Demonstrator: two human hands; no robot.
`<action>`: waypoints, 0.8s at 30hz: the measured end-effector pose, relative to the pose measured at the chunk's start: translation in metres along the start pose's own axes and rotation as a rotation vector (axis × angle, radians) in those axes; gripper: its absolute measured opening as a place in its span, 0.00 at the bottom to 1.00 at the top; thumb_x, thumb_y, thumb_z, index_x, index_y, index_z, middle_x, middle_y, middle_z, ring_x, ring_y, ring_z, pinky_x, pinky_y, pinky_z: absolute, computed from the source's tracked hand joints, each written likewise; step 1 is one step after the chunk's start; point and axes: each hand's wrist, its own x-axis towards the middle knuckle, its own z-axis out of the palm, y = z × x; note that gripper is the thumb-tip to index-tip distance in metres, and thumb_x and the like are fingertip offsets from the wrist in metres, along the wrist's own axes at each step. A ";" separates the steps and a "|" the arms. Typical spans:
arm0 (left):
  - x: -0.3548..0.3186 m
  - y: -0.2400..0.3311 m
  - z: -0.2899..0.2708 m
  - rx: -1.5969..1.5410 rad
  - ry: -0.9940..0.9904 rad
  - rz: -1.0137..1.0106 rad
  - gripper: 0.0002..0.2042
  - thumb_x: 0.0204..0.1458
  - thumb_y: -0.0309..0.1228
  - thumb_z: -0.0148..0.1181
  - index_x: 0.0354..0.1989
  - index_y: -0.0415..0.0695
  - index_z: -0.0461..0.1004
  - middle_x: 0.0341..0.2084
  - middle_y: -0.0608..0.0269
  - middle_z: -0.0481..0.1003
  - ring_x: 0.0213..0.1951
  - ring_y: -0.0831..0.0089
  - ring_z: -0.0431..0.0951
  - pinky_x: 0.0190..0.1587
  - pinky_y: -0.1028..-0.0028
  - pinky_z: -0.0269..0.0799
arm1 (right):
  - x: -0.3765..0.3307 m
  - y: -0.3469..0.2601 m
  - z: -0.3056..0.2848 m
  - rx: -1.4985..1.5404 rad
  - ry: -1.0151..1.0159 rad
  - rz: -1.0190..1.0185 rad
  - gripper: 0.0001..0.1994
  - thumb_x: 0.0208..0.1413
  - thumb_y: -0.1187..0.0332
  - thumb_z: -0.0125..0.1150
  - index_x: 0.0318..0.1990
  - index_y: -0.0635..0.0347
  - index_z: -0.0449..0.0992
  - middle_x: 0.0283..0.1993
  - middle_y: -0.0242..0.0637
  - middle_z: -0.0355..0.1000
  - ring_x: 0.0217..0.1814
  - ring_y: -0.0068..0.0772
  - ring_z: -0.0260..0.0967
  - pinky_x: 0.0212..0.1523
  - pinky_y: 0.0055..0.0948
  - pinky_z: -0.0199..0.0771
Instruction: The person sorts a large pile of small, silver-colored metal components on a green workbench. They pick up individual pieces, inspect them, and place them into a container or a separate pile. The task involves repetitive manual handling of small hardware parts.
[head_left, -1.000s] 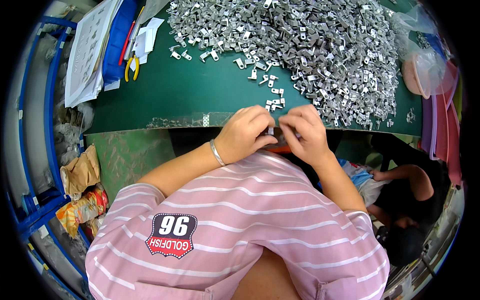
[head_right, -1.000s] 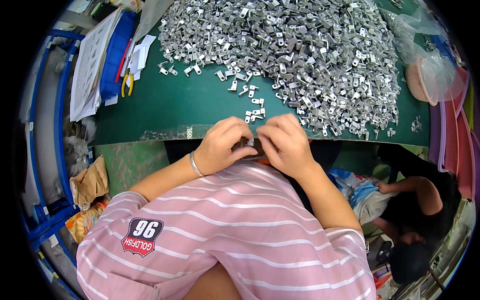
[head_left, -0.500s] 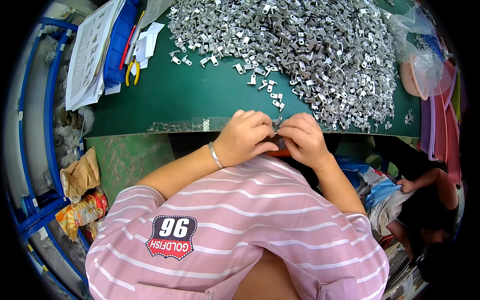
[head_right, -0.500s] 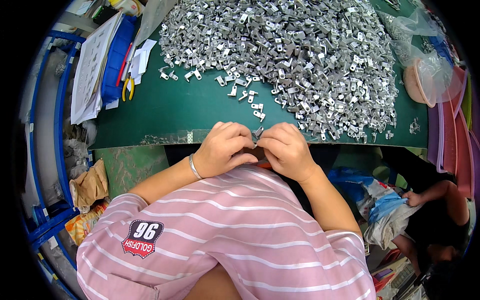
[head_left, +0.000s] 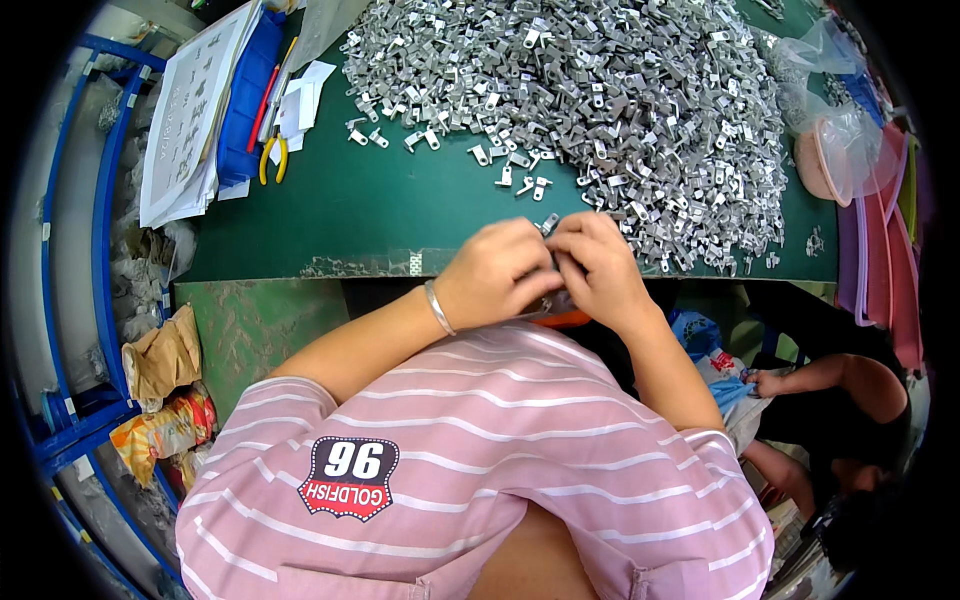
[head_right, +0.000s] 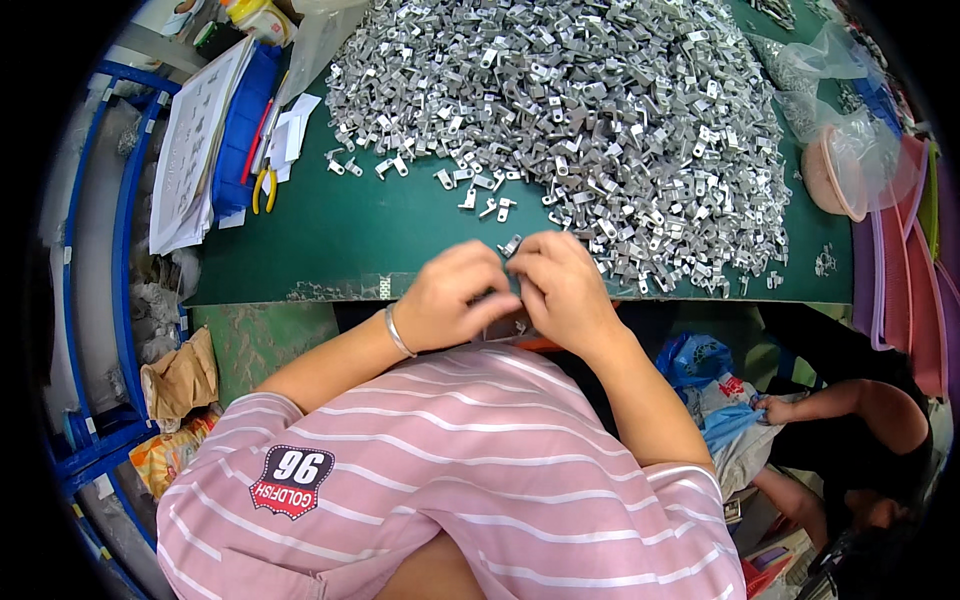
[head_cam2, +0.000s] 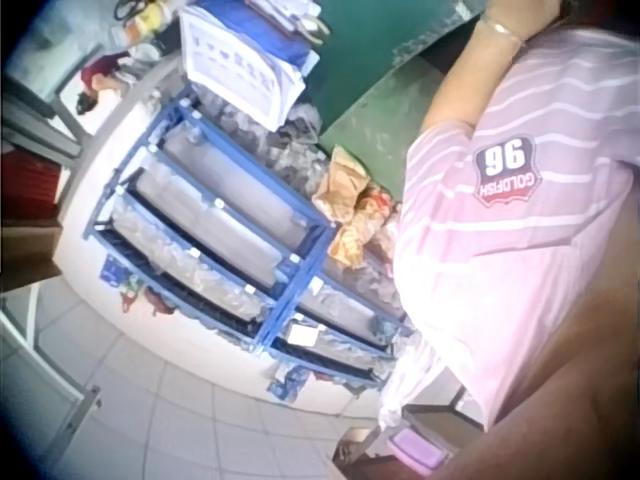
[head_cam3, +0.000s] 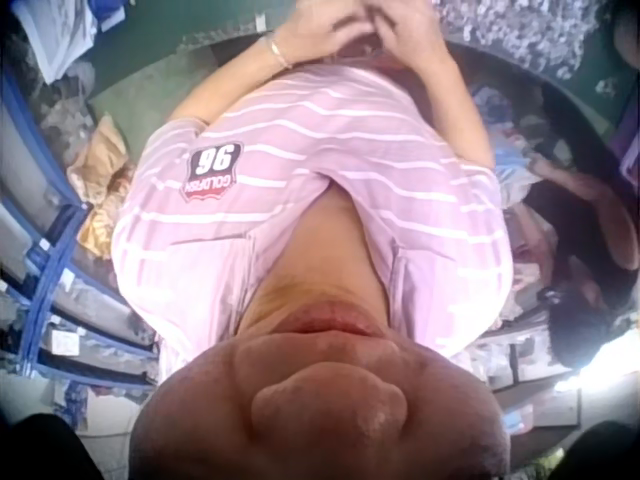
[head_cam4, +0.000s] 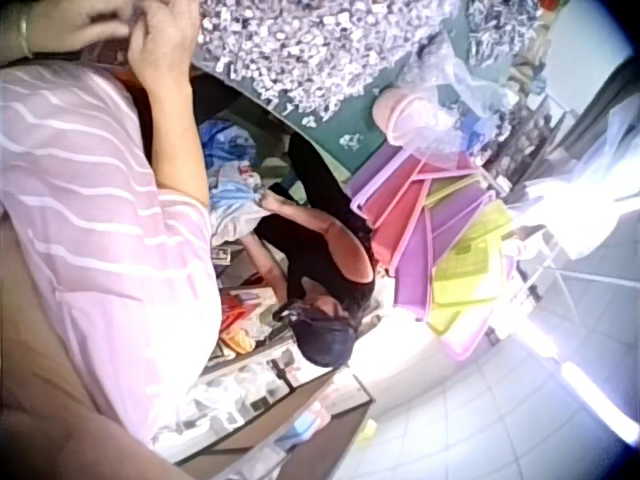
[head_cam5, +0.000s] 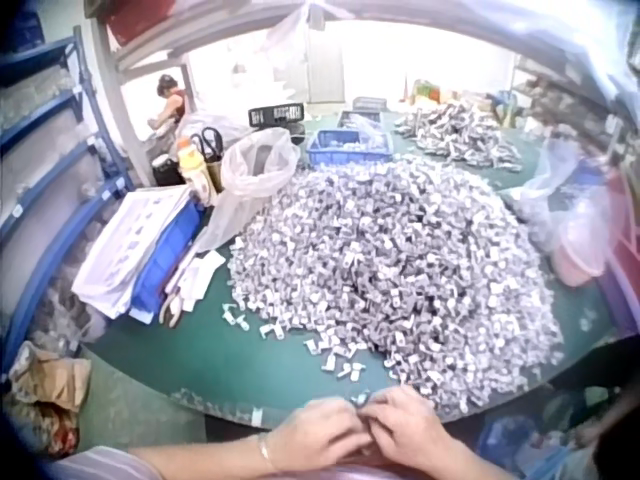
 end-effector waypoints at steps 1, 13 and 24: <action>0.002 -0.004 -0.004 -0.019 0.081 -0.041 0.06 0.49 0.26 0.70 0.31 0.41 0.77 0.34 0.57 0.73 0.33 0.59 0.75 0.36 0.65 0.72 | -0.002 0.000 -0.002 0.005 -0.047 -0.047 0.09 0.49 0.81 0.63 0.38 0.63 0.80 0.40 0.42 0.74 0.44 0.49 0.71 0.46 0.40 0.73; 0.012 -0.025 -0.015 0.133 0.102 -0.269 0.08 0.47 0.18 0.62 0.36 0.38 0.76 0.33 0.56 0.73 0.32 0.60 0.77 0.35 0.66 0.75 | 0.038 0.008 0.029 -0.137 0.101 0.018 0.14 0.48 0.79 0.65 0.45 0.63 0.78 0.45 0.43 0.75 0.46 0.48 0.72 0.47 0.41 0.75; -0.005 0.013 -0.009 0.003 -0.100 -0.120 0.13 0.46 0.20 0.65 0.42 0.40 0.75 0.36 0.53 0.75 0.39 0.53 0.77 0.43 0.61 0.75 | -0.005 -0.004 -0.015 0.158 -0.209 -0.041 0.13 0.49 0.84 0.56 0.43 0.63 0.77 0.53 0.46 0.75 0.59 0.54 0.70 0.60 0.46 0.69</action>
